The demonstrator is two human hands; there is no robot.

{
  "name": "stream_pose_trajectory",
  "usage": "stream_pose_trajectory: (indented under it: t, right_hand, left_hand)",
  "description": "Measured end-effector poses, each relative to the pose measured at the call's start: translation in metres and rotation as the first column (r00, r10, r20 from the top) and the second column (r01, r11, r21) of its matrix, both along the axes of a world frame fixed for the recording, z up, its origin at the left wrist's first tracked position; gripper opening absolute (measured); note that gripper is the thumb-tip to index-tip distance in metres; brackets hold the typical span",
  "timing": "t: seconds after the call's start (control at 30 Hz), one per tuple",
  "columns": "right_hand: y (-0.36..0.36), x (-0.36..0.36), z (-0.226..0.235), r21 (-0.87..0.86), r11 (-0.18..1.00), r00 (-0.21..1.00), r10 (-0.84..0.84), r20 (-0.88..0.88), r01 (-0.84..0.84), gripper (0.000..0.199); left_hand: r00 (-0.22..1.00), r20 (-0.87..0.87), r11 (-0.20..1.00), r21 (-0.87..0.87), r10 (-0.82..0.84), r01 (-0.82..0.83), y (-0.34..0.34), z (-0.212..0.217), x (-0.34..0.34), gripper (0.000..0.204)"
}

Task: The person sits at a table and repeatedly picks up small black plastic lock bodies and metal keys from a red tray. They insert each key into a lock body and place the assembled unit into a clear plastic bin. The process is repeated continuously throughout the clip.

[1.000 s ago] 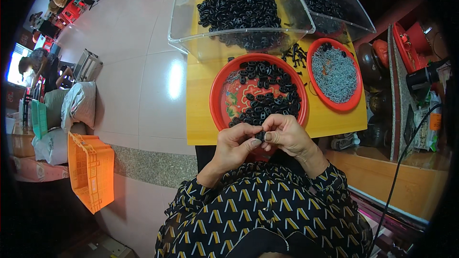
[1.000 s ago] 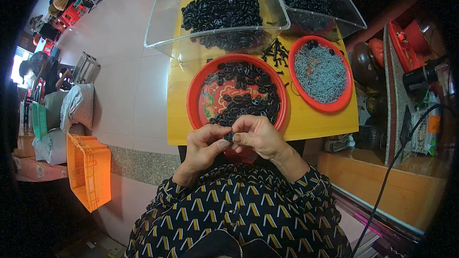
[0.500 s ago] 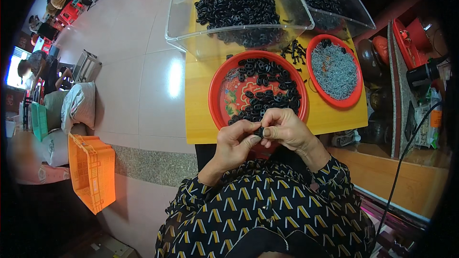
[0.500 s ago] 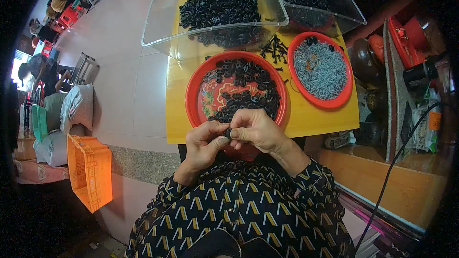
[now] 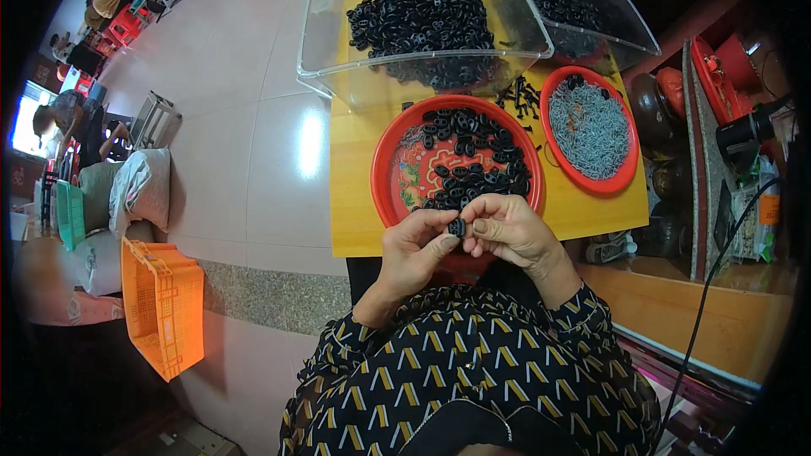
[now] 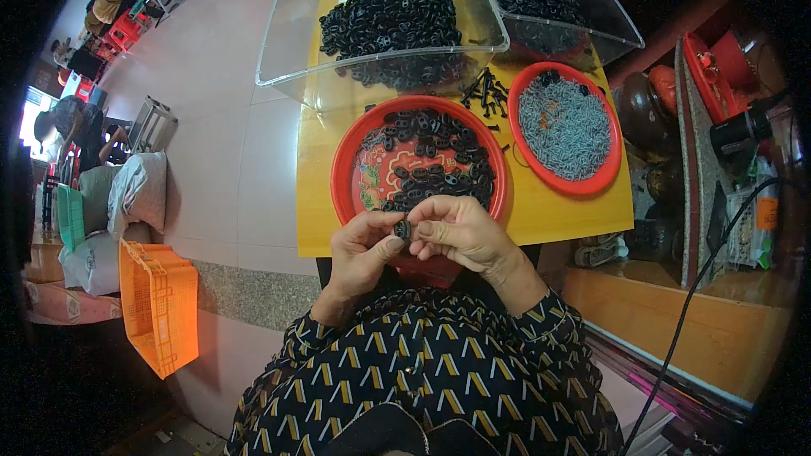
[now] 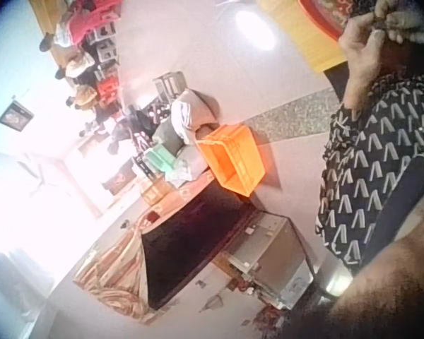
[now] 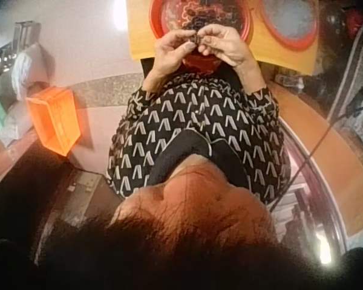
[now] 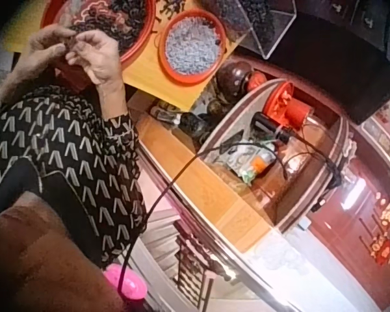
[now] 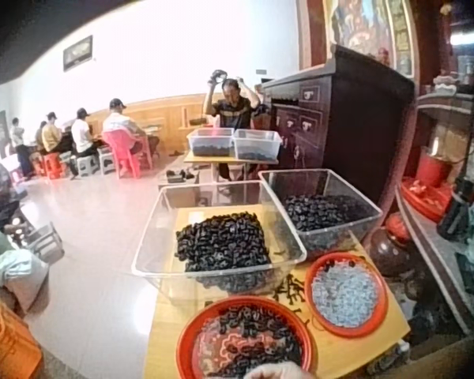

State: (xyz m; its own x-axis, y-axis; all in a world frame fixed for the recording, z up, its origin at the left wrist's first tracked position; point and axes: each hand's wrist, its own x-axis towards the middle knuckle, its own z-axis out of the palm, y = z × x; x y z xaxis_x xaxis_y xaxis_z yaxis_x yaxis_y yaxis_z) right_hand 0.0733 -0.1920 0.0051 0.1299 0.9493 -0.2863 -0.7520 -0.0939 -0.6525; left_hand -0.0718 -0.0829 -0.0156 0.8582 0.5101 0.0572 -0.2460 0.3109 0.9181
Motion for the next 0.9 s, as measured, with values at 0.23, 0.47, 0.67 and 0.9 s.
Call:
stream_pose_trajectory:
  t: [0.23, 0.47, 0.67, 0.9]
  right_hand:
    - [-0.002, -0.01, 0.01, -0.105, 0.994, 0.989, -0.025, 0.144, 0.041, 0.012]
    - [-0.007, -0.012, 0.014, -0.291, 0.956, 0.88, 0.165, 0.446, -0.031, 0.011]
    - [-0.011, 0.042, 0.051, -0.454, 0.891, 0.721, 0.298, 0.625, 0.025, 0.012]
    - [0.012, 0.217, 0.113, 0.266, 0.801, 0.564, -0.575, 0.592, 0.537, 0.016]
  left_hand:
    - [0.997, -0.061, 0.999, -0.016, 0.039, -0.04, -0.002, 0.001, -0.004, 0.027]
    - [0.991, -0.131, 0.989, 0.147, -0.011, 0.03, -0.01, 0.004, -0.012, 0.029]
    - [0.949, -0.143, 0.705, 0.701, 0.282, -0.104, 0.018, 0.013, -0.025, 0.024]
    - [0.908, 0.016, 0.004, 1.0, 0.419, -0.019, 0.07, 0.02, 0.012, 0.013]
